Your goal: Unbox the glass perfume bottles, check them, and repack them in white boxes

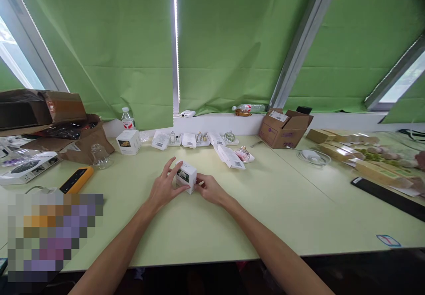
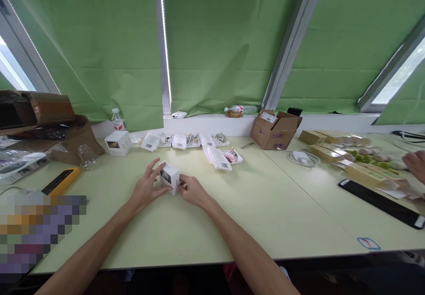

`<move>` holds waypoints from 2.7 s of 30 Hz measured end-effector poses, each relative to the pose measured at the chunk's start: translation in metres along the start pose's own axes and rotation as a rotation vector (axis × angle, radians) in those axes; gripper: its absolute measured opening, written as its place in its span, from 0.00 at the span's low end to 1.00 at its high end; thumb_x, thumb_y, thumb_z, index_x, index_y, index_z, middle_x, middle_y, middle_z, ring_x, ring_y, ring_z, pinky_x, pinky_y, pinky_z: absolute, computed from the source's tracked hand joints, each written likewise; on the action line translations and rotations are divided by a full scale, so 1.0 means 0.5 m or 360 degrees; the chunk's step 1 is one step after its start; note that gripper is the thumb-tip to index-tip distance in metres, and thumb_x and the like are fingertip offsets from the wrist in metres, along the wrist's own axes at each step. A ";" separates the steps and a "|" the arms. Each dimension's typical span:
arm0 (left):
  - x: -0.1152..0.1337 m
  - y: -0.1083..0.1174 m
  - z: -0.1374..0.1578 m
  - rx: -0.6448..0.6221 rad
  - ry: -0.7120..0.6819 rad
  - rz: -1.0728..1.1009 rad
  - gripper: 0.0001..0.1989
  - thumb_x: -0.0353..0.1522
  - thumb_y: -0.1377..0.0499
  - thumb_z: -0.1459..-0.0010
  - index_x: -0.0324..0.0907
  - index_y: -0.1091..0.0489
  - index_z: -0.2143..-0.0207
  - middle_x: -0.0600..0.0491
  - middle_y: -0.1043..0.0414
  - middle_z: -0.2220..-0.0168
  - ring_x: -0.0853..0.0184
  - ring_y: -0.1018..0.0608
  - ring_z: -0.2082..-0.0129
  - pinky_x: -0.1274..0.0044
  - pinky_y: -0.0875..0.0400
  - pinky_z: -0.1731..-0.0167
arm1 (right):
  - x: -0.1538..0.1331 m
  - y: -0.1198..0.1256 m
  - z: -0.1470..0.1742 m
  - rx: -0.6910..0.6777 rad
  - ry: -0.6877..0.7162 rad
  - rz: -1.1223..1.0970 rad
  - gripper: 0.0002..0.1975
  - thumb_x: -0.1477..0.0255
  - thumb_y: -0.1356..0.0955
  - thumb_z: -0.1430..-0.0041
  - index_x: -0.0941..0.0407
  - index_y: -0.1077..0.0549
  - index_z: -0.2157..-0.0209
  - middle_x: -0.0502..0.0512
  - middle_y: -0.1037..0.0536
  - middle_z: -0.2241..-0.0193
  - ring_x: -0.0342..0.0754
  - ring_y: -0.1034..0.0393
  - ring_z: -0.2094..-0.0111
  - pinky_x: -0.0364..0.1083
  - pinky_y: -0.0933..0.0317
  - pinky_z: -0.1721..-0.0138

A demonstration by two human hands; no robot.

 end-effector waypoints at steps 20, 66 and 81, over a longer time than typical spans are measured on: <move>0.098 -0.023 0.001 0.0210 -0.0426 -0.0622 0.32 0.43 0.45 0.41 0.32 0.44 0.40 0.37 0.41 0.40 0.51 0.43 0.37 0.58 0.47 0.38 | 0.004 0.025 -0.003 0.0106 -0.0183 0.0925 0.15 0.70 0.40 0.37 0.53 0.23 0.68 0.52 0.20 0.71 0.46 0.29 0.71 0.42 0.50 0.72; -0.395 0.123 -0.073 -0.0017 0.0750 -0.1399 0.39 0.31 0.37 0.50 0.28 0.50 0.39 0.29 0.53 0.37 0.43 0.48 0.37 0.60 0.42 0.45 | 0.003 0.045 0.007 0.0085 -0.0185 0.0785 0.19 0.66 0.44 0.36 0.54 0.24 0.69 0.54 0.23 0.75 0.48 0.31 0.74 0.44 0.48 0.72; -0.476 0.117 -0.099 -0.0057 0.0735 -0.1463 0.40 0.33 0.38 0.49 0.25 0.53 0.39 0.25 0.54 0.37 0.41 0.49 0.37 0.60 0.39 0.46 | -0.031 0.005 0.015 -0.0030 -0.0056 0.0841 0.18 0.70 0.44 0.35 0.55 0.32 0.77 0.52 0.27 0.79 0.46 0.36 0.77 0.44 0.53 0.73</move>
Point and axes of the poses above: each hand's wrist, its own z-axis away from the middle knuckle, its own y-axis out of the back of the hand, x = y × z, the point moved 8 cm from there along -z, towards the middle knuckle
